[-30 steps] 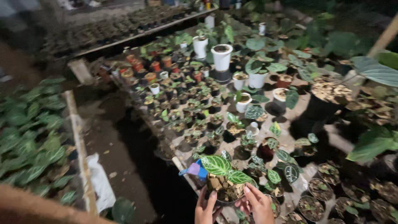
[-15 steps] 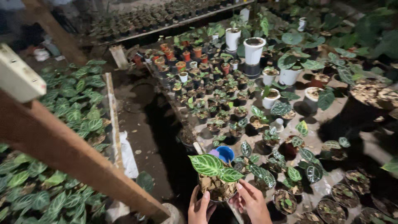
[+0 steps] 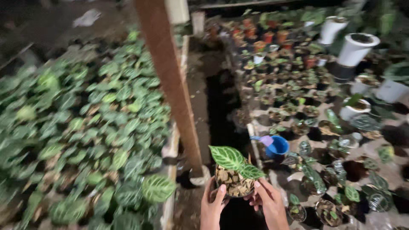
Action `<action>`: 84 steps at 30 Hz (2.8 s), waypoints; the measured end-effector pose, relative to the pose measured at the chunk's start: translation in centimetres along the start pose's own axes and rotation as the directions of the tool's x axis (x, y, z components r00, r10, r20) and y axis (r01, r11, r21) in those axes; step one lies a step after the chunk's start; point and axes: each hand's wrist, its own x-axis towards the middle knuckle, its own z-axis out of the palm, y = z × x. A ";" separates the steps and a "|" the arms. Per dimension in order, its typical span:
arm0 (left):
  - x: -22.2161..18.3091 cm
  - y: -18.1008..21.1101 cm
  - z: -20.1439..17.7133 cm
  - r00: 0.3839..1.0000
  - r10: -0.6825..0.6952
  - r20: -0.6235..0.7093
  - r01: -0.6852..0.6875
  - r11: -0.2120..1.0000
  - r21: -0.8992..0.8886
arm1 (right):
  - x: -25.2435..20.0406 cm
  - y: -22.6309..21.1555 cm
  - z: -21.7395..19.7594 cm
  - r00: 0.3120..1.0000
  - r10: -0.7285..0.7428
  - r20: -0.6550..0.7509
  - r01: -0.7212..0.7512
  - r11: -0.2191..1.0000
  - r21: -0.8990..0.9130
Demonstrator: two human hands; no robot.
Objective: The person wipes the leaves of small potted plants with a purple cloth. They pick up individual pots from a table, wipe the leaves, and then place the pots onto a lower shelf among many similar plants.
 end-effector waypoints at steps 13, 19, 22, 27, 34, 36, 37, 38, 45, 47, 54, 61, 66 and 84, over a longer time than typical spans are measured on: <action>-11.0 3.7 -7.7 0.950 0.151 -0.272 -0.145 0.988 0.043 | -6.2 2.1 7.6 0.964 0.112 0.240 -0.085 0.989 -0.118; -12.5 2.4 -11.2 0.903 0.252 -0.347 -0.279 0.960 -0.027 | -7.8 2.4 10.5 0.919 0.112 0.378 -0.066 0.989 -0.132; -12.5 2.0 -12.2 0.878 0.255 -0.406 -0.308 0.949 -0.068 | -7.6 2.6 11.5 0.892 0.102 0.441 -0.045 0.990 -0.137; -14.4 2.0 -12.1 0.819 0.342 -0.462 -0.402 0.915 -0.037 | -6.8 2.5 12.6 0.818 0.071 0.571 0.023 0.987 -0.157; -17.1 4.0 -10.2 0.774 0.305 -0.555 -0.429 0.897 -0.105 | -5.7 1.5 14.3 0.663 0.059 0.746 0.075 0.987 -0.144; -17.4 4.0 -9.9 0.771 0.267 -0.579 -0.434 0.884 -0.171 | -5.4 1.1 15.1 0.664 0.144 0.733 0.014 0.979 -0.205; -17.3 3.8 -9.9 0.753 0.277 -0.596 -0.448 0.880 -0.157 | -5.1 0.9 15.5 0.659 0.171 0.733 0.007 0.972 -0.234; -17.3 3.4 -9.8 0.738 0.278 -0.615 -0.454 0.879 -0.148 | -5.0 0.8 15.6 0.655 0.207 0.727 -0.004 0.963 -0.271; -16.7 -0.3 -9.4 0.627 0.360 -0.691 -0.599 0.790 -0.131 | -4.6 0.5 15.9 0.543 0.284 0.790 0.132 0.901 -0.414; -16.9 -0.8 -9.2 0.596 0.333 -0.731 -0.593 0.796 -0.122 | -4.7 0.5 16.1 0.485 0.292 0.824 0.135 0.906 -0.400; -19.9 -1.7 -8.3 0.480 0.374 -0.794 -0.566 0.823 0.045 | -6.4 0.8 16.2 0.434 0.362 0.825 0.085 0.895 -0.437; -22.5 -2.0 -9.5 0.528 0.343 -0.777 -0.576 0.817 -0.031 | -9.5 0.7 16.8 0.411 0.348 0.843 0.058 0.912 -0.405; -25.6 -1.7 -11.5 0.604 0.324 -0.728 -0.506 0.862 -0.036 | -12.0 1.1 17.2 0.443 0.328 0.834 0.017 0.927 -0.374; -30.5 1.1 -19.8 0.574 0.525 -0.629 -0.458 0.842 0.285 | -11.2 5.3 18.0 0.539 0.053 0.841 0.135 0.980 -0.148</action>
